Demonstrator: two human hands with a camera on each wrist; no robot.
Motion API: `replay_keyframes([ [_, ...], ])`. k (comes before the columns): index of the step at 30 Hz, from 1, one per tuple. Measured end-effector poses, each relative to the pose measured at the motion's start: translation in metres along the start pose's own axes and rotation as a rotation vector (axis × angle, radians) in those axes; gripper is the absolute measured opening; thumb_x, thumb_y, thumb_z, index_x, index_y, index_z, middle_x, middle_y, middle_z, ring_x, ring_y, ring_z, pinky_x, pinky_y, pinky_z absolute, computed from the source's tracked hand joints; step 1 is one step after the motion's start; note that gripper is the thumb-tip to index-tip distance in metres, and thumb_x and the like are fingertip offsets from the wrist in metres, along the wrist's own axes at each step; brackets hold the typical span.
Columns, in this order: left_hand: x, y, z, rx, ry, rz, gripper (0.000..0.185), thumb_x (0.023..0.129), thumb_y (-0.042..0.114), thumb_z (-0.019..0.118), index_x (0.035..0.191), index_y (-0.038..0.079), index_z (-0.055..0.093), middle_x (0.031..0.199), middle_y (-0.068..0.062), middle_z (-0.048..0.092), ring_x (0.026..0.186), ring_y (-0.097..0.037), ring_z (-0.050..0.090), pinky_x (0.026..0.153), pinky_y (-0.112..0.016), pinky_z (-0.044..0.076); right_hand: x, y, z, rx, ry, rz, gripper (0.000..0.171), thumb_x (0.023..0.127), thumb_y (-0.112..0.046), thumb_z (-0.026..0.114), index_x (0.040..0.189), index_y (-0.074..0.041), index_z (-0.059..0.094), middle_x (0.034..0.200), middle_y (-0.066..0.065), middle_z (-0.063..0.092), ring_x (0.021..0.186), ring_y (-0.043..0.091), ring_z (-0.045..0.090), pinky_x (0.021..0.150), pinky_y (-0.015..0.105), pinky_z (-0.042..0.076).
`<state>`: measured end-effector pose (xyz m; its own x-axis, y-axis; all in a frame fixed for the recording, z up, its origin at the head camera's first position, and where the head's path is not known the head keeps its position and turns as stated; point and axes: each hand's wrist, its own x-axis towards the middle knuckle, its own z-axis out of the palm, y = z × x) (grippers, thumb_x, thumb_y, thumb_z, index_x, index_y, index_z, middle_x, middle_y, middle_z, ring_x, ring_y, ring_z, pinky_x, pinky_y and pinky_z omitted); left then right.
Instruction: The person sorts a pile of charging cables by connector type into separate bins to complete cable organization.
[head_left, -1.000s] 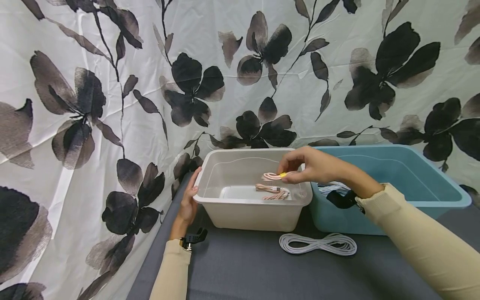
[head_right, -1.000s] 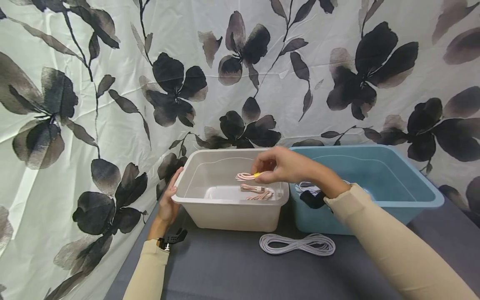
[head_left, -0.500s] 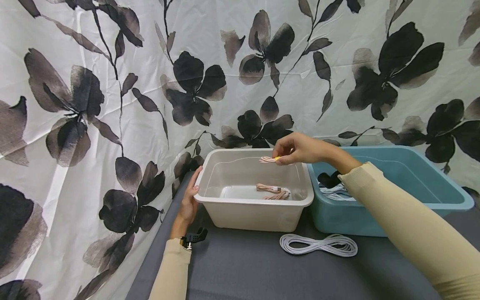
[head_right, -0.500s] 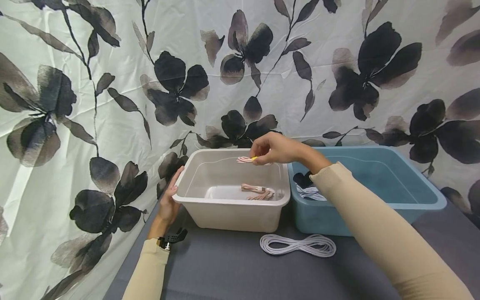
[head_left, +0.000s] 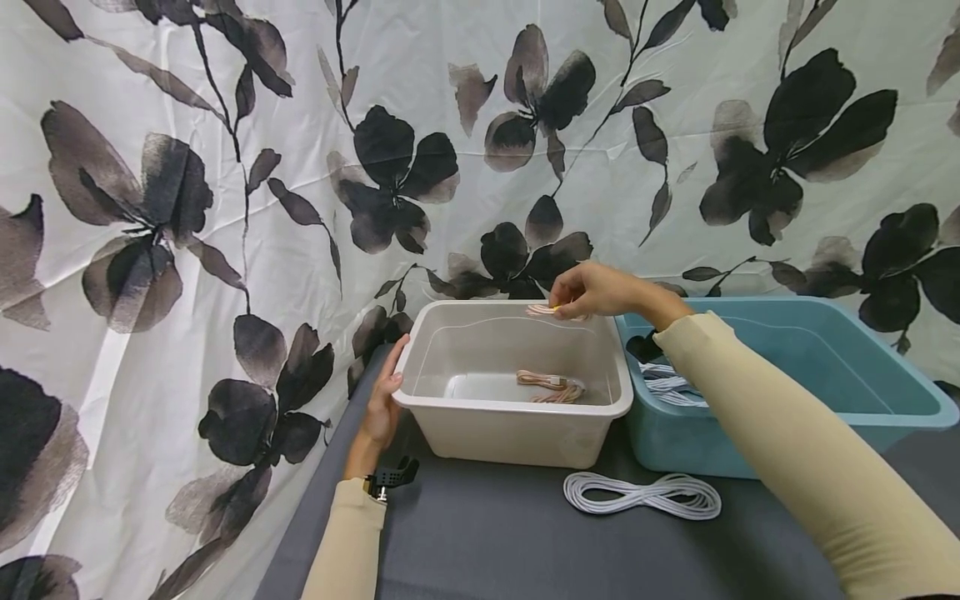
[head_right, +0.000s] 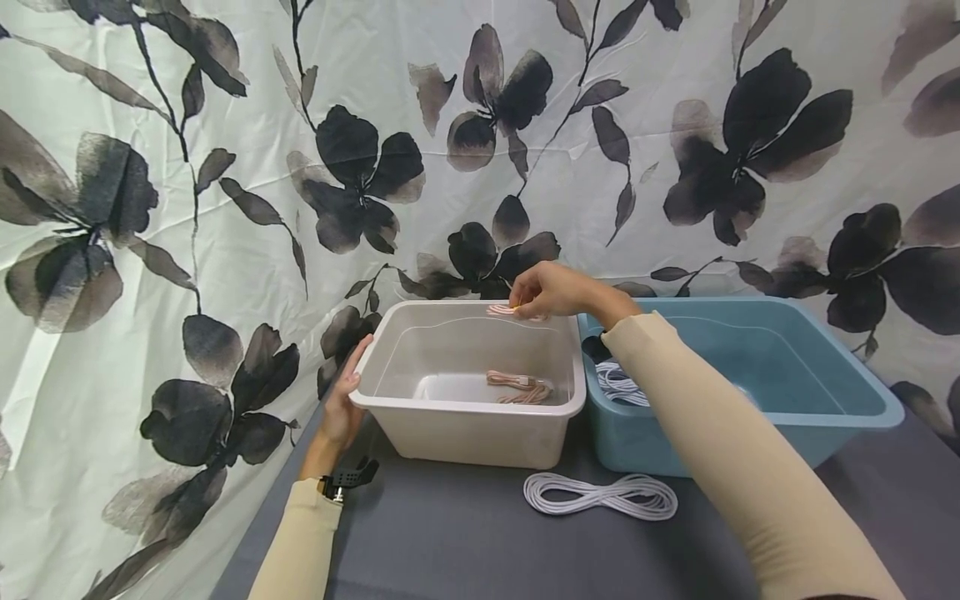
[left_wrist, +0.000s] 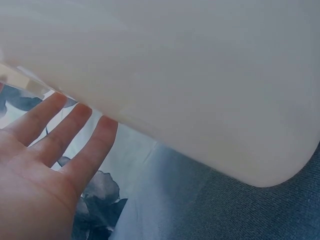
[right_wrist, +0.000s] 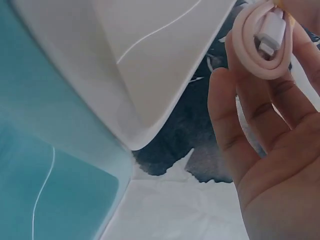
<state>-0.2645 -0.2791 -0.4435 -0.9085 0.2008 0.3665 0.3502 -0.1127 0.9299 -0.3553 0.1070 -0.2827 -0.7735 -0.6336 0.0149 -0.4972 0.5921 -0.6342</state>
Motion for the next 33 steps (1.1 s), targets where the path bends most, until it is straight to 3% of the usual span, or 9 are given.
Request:
replay_keyframes([
  [10,0.001,-0.004,-0.004,0.011,0.004,0.005,0.073,0.095,0.026,0.033,0.165,0.018,0.018,0.17,-0.005,0.021,0.145,-0.026,0.031,0.111,-0.041,0.035,0.01,0.008,0.0,-0.015,0.019,0.026,0.009,0.093,-0.011,0.072,0.101,-0.006,0.073,0.086,0.008,0.066,0.076,0.019,0.057,0.068,0.031,0.053],
  [18,0.0,-0.003,-0.002,0.004,-0.003,0.003,0.072,0.095,0.026,0.033,0.165,0.02,0.019,0.17,-0.006,0.022,0.145,-0.026,0.032,0.111,-0.041,0.035,0.013,0.014,0.003,-0.037,0.049,0.039,0.009,0.092,-0.009,0.073,0.099,-0.004,0.074,0.085,0.008,0.066,0.077,0.02,0.056,0.069,0.031,0.05],
  [25,0.001,-0.002,0.0,-0.001,0.004,-0.001,0.073,0.094,0.026,0.033,0.165,0.022,0.02,0.169,-0.006,0.022,0.144,-0.027,0.033,0.106,-0.033,0.038,0.012,0.018,0.002,-0.072,0.09,0.024,0.009,0.093,-0.003,0.069,0.1,-0.001,0.073,0.088,0.009,0.068,0.08,0.021,0.057,0.075,0.032,0.05],
  [33,0.001,-0.001,0.001,-0.016,0.011,0.005,0.071,0.094,0.026,0.033,0.165,0.023,0.021,0.169,-0.004,0.023,0.145,-0.022,0.033,0.114,-0.043,0.031,0.0,0.006,-0.005,-0.101,0.064,0.004,0.008,0.096,-0.011,0.068,0.1,-0.008,0.074,0.091,0.007,0.069,0.084,0.021,0.059,0.078,0.033,0.052],
])
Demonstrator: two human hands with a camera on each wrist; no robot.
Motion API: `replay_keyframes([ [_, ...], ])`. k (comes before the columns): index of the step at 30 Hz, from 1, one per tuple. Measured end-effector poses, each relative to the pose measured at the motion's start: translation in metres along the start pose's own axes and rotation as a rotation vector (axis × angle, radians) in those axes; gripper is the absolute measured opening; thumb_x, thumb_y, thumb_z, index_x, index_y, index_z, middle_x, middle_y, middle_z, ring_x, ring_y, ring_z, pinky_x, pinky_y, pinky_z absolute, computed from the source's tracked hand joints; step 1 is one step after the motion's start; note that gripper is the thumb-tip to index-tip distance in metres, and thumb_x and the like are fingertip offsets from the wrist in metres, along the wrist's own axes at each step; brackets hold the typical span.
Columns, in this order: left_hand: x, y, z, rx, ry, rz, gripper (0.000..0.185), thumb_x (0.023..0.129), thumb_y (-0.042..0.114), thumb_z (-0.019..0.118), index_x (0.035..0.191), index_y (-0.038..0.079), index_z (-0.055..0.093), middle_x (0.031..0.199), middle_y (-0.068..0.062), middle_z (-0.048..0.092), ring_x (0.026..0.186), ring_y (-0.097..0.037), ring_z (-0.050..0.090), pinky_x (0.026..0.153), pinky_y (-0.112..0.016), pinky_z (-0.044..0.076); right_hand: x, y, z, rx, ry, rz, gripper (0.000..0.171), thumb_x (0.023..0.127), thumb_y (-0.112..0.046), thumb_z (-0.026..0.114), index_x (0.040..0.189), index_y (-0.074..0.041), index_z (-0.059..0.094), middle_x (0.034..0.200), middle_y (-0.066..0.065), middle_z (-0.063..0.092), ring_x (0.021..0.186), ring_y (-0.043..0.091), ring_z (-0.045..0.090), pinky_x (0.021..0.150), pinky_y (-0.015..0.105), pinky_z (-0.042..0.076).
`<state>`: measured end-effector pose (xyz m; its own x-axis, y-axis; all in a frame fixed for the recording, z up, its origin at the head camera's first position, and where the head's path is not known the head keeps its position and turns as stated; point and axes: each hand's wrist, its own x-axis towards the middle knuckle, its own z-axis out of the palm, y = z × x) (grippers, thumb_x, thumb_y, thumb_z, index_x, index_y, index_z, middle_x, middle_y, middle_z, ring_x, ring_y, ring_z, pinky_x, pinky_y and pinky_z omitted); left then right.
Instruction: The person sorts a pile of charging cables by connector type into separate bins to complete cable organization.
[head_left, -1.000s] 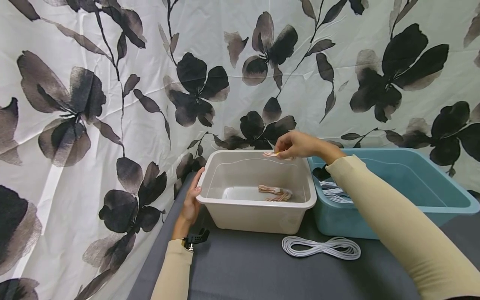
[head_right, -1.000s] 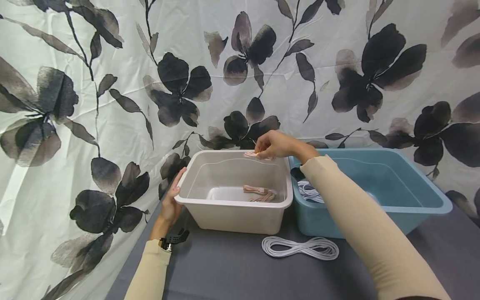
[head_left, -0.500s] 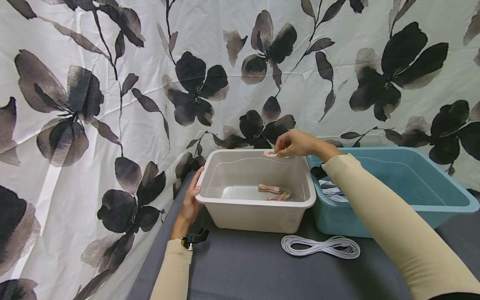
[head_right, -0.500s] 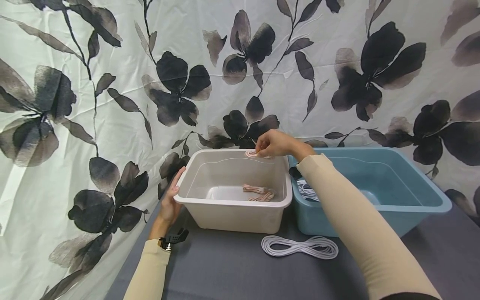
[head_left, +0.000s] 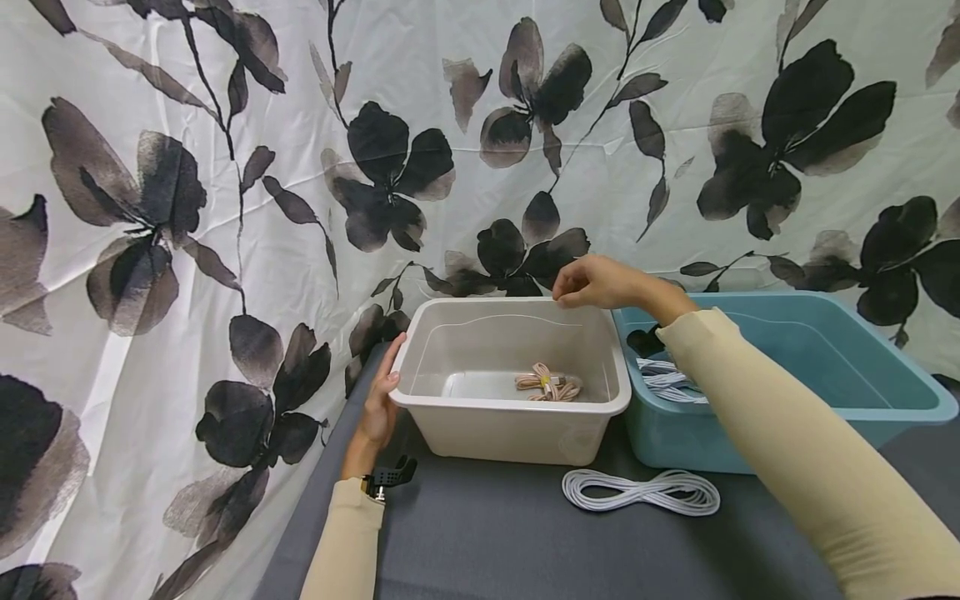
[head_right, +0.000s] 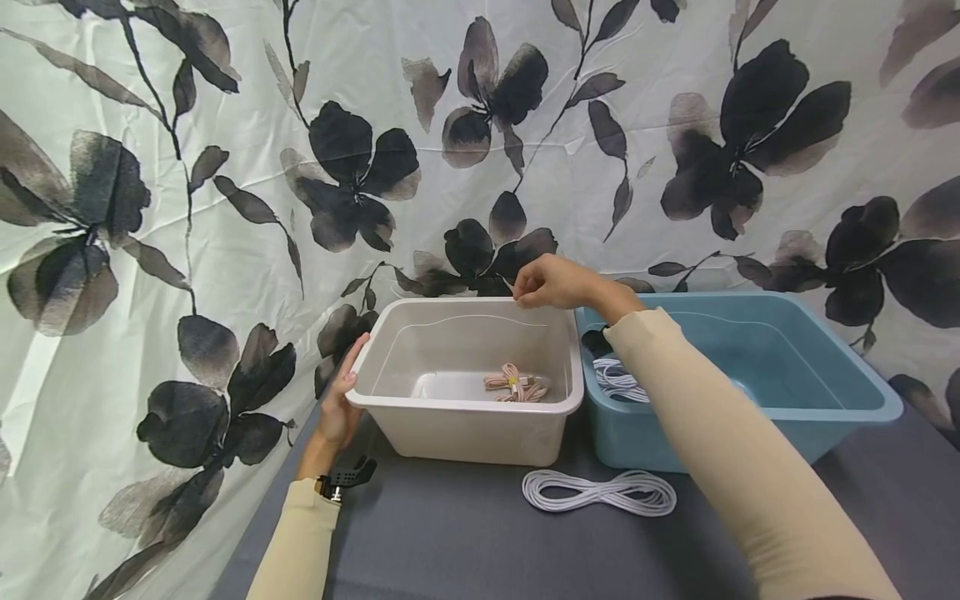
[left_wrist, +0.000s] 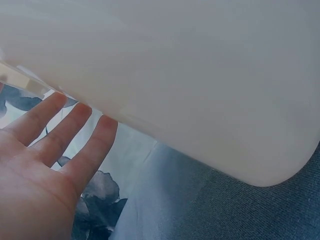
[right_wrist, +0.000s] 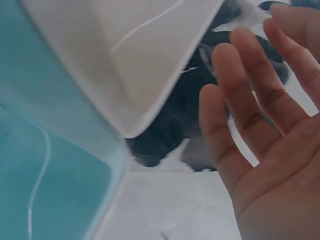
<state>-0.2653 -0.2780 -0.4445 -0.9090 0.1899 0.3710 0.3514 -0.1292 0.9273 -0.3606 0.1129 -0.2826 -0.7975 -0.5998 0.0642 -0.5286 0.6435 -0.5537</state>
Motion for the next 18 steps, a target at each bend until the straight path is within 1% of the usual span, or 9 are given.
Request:
replay_keyframes([
  [5,0.0,0.0,-0.001,0.002,-0.003,0.003,0.071,0.094,0.026,0.033,0.165,0.022,0.021,0.17,-0.005,0.023,0.145,-0.022,0.033,0.112,-0.039,0.033,-0.02,-0.021,-0.007,-0.025,-0.004,-0.044,0.008,0.097,-0.013,0.068,0.101,-0.012,0.075,0.093,0.004,0.071,0.085,0.02,0.061,0.081,0.036,0.053],
  [11,0.0,-0.001,0.0,0.005,-0.002,0.001,0.071,0.094,0.026,0.032,0.165,0.023,0.022,0.169,-0.005,0.023,0.144,-0.022,0.033,0.113,-0.042,0.032,-0.06,-0.048,-0.009,-0.037,0.017,-0.145,0.008,0.096,-0.018,0.071,0.102,-0.017,0.075,0.097,-0.002,0.073,0.087,0.014,0.064,0.083,0.039,0.054],
  [14,0.0,-0.001,0.0,0.003,-0.004,-0.001,0.071,0.094,0.026,0.032,0.165,0.024,0.021,0.169,-0.004,0.023,0.144,-0.023,0.033,0.114,-0.044,0.031,-0.084,-0.055,-0.003,-0.028,0.055,-0.199,0.009,0.095,-0.017,0.072,0.103,-0.02,0.075,0.1,-0.006,0.073,0.089,0.01,0.065,0.084,0.035,0.055],
  [18,0.0,-0.002,0.0,0.005,0.002,-0.002,0.072,0.094,0.027,0.033,0.165,0.023,0.021,0.169,-0.004,0.024,0.144,-0.023,0.033,0.113,-0.045,0.031,-0.118,-0.055,0.013,0.04,0.126,-0.272,0.017,0.093,-0.012,0.074,0.105,-0.024,0.074,0.1,-0.007,0.073,0.09,0.006,0.065,0.08,0.028,0.055],
])
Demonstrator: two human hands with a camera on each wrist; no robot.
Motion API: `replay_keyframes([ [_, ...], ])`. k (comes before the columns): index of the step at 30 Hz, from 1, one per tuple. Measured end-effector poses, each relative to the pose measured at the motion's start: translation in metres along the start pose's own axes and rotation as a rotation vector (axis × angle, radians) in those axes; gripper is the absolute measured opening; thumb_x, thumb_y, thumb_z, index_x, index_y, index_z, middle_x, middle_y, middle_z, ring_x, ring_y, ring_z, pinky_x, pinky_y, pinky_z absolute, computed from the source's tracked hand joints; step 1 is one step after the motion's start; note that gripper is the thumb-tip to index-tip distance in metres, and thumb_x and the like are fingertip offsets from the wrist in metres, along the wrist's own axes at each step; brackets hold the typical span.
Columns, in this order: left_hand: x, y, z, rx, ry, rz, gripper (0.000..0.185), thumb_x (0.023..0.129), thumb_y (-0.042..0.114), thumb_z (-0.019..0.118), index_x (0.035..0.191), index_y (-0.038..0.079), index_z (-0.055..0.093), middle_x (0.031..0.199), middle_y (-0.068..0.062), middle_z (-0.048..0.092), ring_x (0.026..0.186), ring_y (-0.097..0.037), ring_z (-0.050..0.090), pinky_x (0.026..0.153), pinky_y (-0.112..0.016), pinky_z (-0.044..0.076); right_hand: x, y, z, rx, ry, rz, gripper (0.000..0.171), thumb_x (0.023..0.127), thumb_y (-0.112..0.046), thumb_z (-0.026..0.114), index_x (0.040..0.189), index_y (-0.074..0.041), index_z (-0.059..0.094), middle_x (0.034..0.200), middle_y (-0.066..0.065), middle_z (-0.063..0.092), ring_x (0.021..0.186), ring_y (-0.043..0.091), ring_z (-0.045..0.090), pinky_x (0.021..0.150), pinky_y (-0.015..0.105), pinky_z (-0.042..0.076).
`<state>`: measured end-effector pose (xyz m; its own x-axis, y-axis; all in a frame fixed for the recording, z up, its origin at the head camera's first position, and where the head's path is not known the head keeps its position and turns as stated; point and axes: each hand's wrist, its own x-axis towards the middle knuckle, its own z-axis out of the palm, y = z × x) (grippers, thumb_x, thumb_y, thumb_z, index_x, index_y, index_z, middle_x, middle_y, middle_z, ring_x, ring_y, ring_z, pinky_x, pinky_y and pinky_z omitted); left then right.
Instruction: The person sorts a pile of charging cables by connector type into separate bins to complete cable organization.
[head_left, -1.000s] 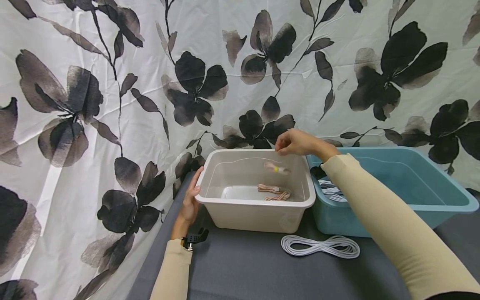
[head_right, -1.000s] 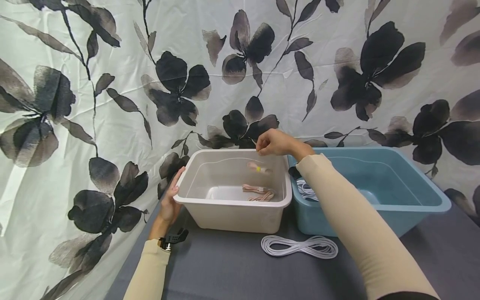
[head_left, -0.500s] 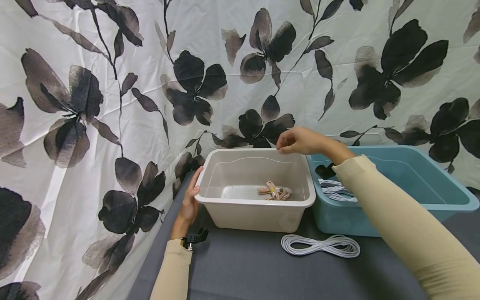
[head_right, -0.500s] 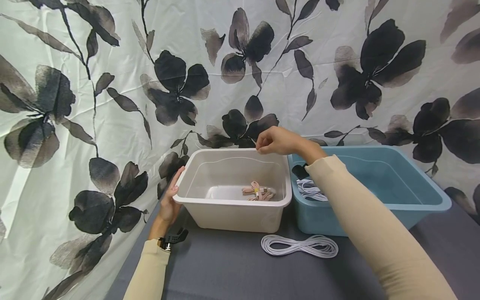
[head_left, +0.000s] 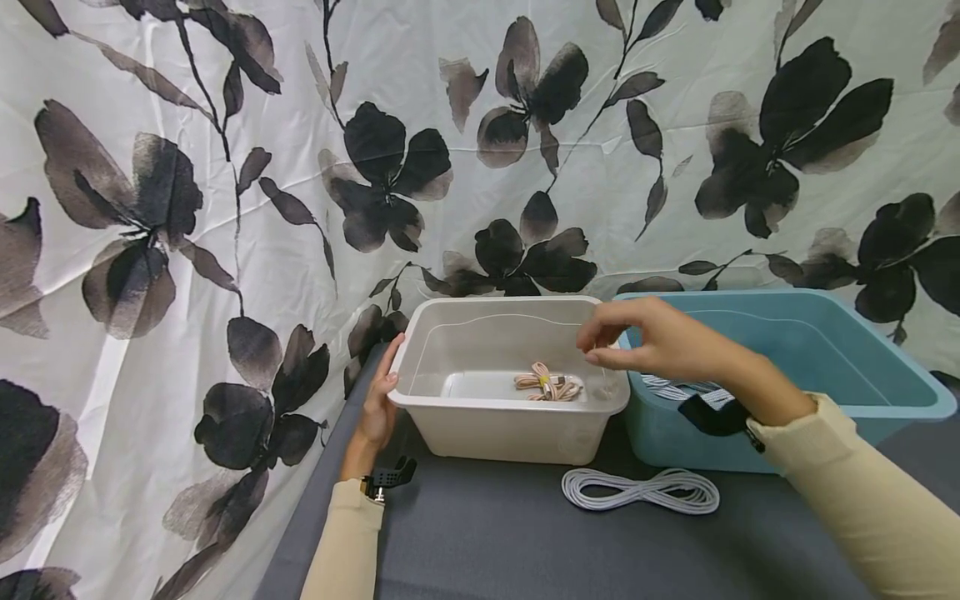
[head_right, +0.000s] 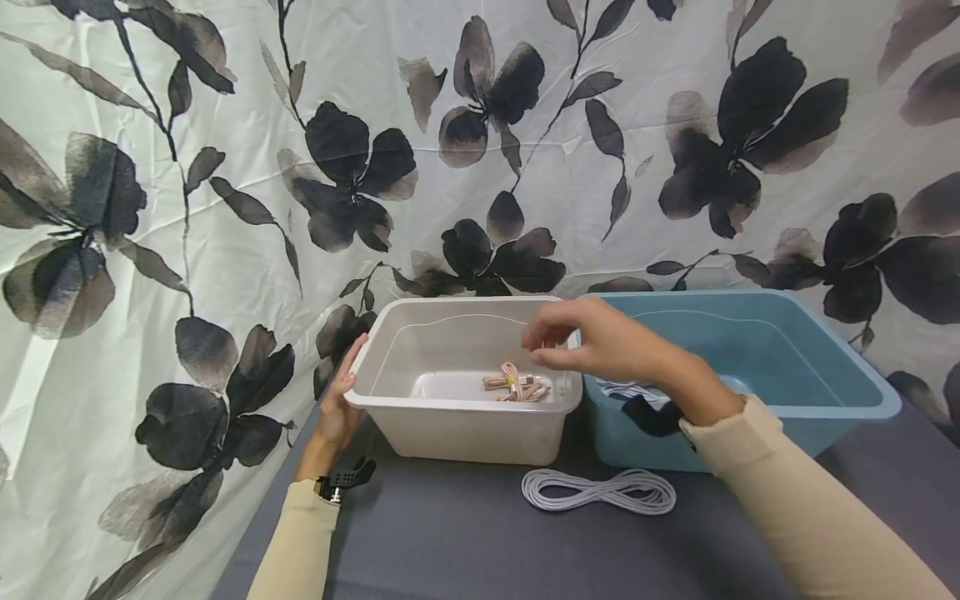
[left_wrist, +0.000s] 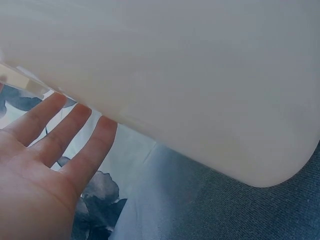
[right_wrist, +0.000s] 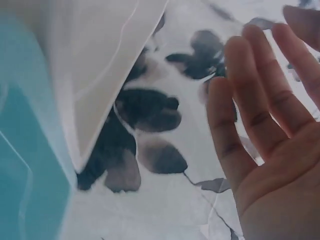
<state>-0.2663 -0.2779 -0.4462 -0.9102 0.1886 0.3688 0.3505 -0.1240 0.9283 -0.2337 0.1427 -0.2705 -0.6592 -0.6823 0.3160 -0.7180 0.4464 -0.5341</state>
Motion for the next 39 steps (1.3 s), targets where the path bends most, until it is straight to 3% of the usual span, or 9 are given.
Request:
replay_keyframes([
  [7,0.0,0.0,0.001,-0.003,-0.008,-0.005,0.072,0.094,0.026,0.033,0.165,0.023,0.021,0.169,-0.005,0.023,0.144,-0.022,0.033,0.112,-0.044,0.031,-0.062,-0.005,0.033,0.106,0.127,-0.091,0.037,0.087,-0.001,0.077,0.118,-0.021,0.07,0.103,-0.009,0.072,0.087,0.006,0.066,0.076,0.025,0.054],
  [14,-0.002,0.005,-0.006,-0.005,0.001,0.001,0.072,0.094,0.025,0.033,0.165,0.02,0.02,0.169,-0.009,0.022,0.142,-0.023,0.034,0.108,-0.035,0.035,-0.101,0.009,0.083,0.195,0.206,0.026,0.039,0.087,-0.004,0.077,0.121,-0.022,0.069,0.106,-0.008,0.072,0.085,0.007,0.066,0.074,0.026,0.055],
  [24,-0.001,0.004,-0.003,-0.014,-0.004,-0.006,0.073,0.094,0.025,0.033,0.165,0.02,0.019,0.169,-0.007,0.022,0.144,-0.025,0.032,0.109,-0.034,0.036,-0.131,0.047,0.126,0.109,0.207,0.095,0.033,0.086,-0.012,0.08,0.114,-0.024,0.069,0.094,-0.003,0.071,0.075,-0.001,0.061,0.064,0.025,0.052],
  [32,0.002,0.002,0.001,-0.025,-0.003,0.001,0.074,0.094,0.025,0.034,0.165,0.017,0.018,0.169,-0.008,0.023,0.142,-0.024,0.033,0.107,-0.031,0.037,-0.144,0.064,0.134,0.048,0.111,0.251,0.029,0.088,-0.016,0.079,0.116,-0.01,0.072,0.102,0.002,0.074,0.076,-0.005,0.06,0.062,0.024,0.05],
  [39,0.001,0.001,0.0,-0.022,-0.003,0.001,0.073,0.094,0.024,0.033,0.165,0.019,0.02,0.169,-0.009,0.023,0.143,-0.026,0.033,0.11,-0.041,0.033,-0.145,0.073,0.138,-0.004,0.07,0.289,0.026,0.088,-0.018,0.079,0.113,-0.012,0.074,0.104,0.0,0.075,0.075,-0.007,0.058,0.063,0.024,0.049],
])
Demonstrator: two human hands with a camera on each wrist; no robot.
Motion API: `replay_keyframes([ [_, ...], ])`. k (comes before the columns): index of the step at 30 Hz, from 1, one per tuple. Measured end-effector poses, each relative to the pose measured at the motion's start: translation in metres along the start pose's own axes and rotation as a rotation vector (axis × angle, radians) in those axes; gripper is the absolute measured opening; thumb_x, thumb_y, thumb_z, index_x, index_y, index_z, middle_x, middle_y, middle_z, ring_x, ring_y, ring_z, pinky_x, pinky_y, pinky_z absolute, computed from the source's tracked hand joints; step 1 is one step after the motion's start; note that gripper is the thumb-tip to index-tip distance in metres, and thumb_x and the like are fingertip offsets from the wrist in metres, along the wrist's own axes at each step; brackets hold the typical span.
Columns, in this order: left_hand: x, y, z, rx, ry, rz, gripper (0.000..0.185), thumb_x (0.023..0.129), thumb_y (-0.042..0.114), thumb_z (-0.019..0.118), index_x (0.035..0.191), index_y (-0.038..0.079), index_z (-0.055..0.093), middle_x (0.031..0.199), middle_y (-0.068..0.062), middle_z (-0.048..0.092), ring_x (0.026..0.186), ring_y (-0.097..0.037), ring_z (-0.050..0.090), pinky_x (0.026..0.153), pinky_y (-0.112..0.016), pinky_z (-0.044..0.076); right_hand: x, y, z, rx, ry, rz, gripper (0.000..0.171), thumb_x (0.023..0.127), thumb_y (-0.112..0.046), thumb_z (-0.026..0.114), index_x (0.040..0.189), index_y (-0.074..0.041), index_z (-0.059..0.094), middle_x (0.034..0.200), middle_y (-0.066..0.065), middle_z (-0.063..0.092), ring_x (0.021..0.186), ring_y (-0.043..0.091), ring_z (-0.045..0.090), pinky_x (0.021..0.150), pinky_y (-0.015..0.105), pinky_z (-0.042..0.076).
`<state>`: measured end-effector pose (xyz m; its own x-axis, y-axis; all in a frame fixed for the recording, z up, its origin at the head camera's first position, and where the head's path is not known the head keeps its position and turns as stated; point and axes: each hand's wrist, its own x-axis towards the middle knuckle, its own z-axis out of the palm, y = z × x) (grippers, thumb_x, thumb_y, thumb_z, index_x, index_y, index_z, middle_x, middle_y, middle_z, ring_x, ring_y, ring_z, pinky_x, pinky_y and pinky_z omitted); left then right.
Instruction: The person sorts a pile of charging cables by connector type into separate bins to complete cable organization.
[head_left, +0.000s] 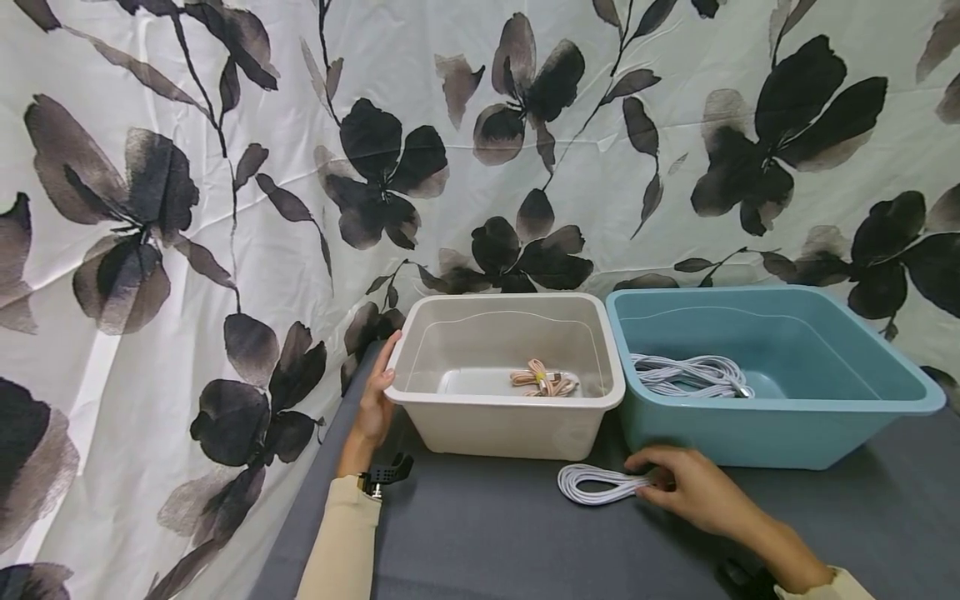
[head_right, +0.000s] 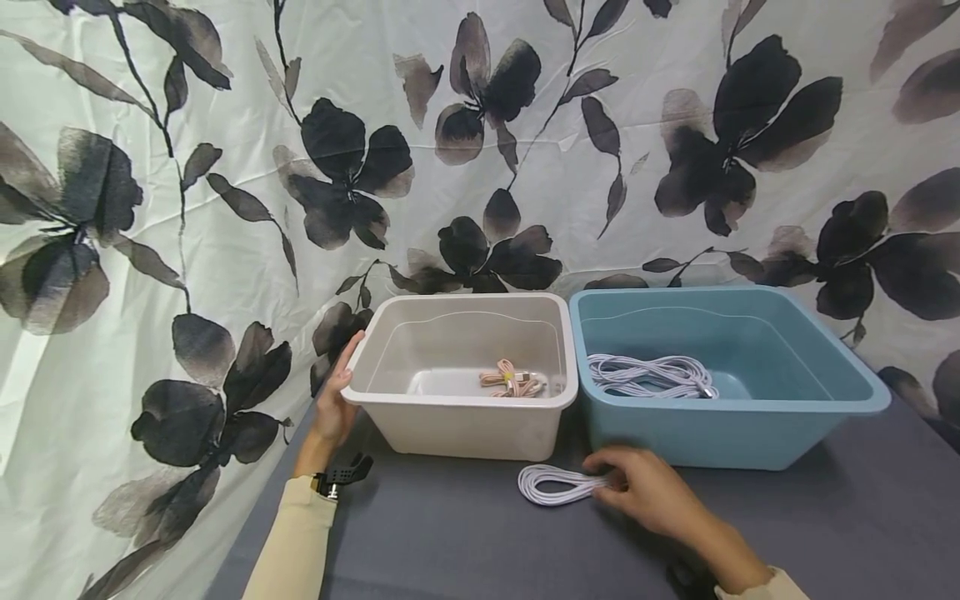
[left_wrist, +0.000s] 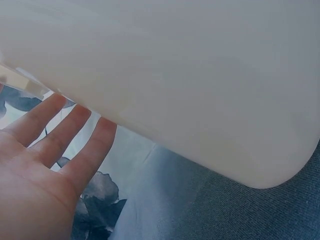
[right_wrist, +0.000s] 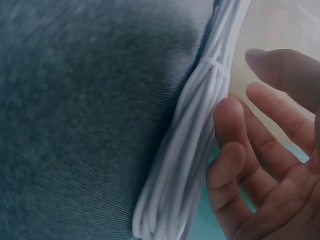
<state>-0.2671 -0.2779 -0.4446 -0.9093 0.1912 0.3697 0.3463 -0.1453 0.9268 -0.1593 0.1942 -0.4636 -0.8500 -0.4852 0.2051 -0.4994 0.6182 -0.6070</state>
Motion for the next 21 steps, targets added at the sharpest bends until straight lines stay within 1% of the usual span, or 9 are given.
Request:
replay_keyframes([
  [5,-0.0001,0.0019,0.0011,-0.002,0.006,-0.005,0.072,0.094,0.024,0.033,0.165,0.02,0.021,0.167,-0.007,0.026,0.141,-0.025,0.035,0.11,-0.041,0.035,0.0007,0.0009,0.0026,-0.052,0.002,-0.015,0.023,0.086,-0.017,0.08,0.109,-0.017,0.075,0.098,-0.005,0.073,0.07,-0.009,0.052,0.06,0.022,0.045],
  [8,0.0001,0.0033,0.0014,0.008,0.007,-0.009,0.073,0.094,0.025,0.032,0.165,0.019,0.02,0.167,-0.007,0.026,0.141,-0.025,0.035,0.11,-0.041,0.035,0.0021,-0.0002,0.0039,-0.109,0.001,-0.014,0.023,0.085,-0.017,0.08,0.107,-0.019,0.076,0.098,-0.007,0.072,0.071,-0.008,0.051,0.061,0.023,0.044],
  [12,0.0012,0.004,0.0009,0.02,0.005,-0.01,0.073,0.094,0.026,0.032,0.165,0.018,0.019,0.168,-0.007,0.025,0.142,-0.025,0.034,0.11,-0.042,0.035,0.0044,-0.0017,0.0061,-0.215,0.014,-0.019,0.022,0.082,-0.018,0.082,0.103,-0.023,0.076,0.098,-0.011,0.072,0.078,-0.004,0.056,0.065,0.026,0.047],
  [14,0.0015,0.0039,0.0004,0.024,0.005,-0.011,0.072,0.094,0.026,0.032,0.165,0.02,0.019,0.168,-0.006,0.025,0.143,-0.025,0.034,0.11,-0.041,0.035,0.0054,-0.0024,0.0071,-0.25,0.018,-0.024,0.021,0.082,-0.018,0.082,0.101,-0.024,0.076,0.098,-0.012,0.072,0.081,-0.002,0.059,0.067,0.028,0.049],
  [17,0.0014,0.0037,-0.0002,0.028,0.009,-0.017,0.072,0.094,0.027,0.032,0.165,0.021,0.02,0.168,-0.006,0.025,0.142,-0.024,0.034,0.11,-0.041,0.035,0.0063,-0.0035,0.0077,-0.279,0.025,-0.03,0.021,0.08,-0.017,0.083,0.098,-0.026,0.076,0.095,-0.014,0.071,0.083,0.001,0.062,0.069,0.029,0.051],
  [21,0.001,0.0036,-0.0009,0.036,0.011,-0.023,0.073,0.095,0.028,0.033,0.165,0.018,0.018,0.168,-0.006,0.025,0.142,-0.025,0.034,0.11,-0.042,0.035,0.0059,-0.0055,0.0083,-0.304,0.046,-0.047,0.024,0.076,-0.016,0.085,0.093,-0.028,0.075,0.091,-0.017,0.069,0.083,0.002,0.062,0.068,0.031,0.051],
])
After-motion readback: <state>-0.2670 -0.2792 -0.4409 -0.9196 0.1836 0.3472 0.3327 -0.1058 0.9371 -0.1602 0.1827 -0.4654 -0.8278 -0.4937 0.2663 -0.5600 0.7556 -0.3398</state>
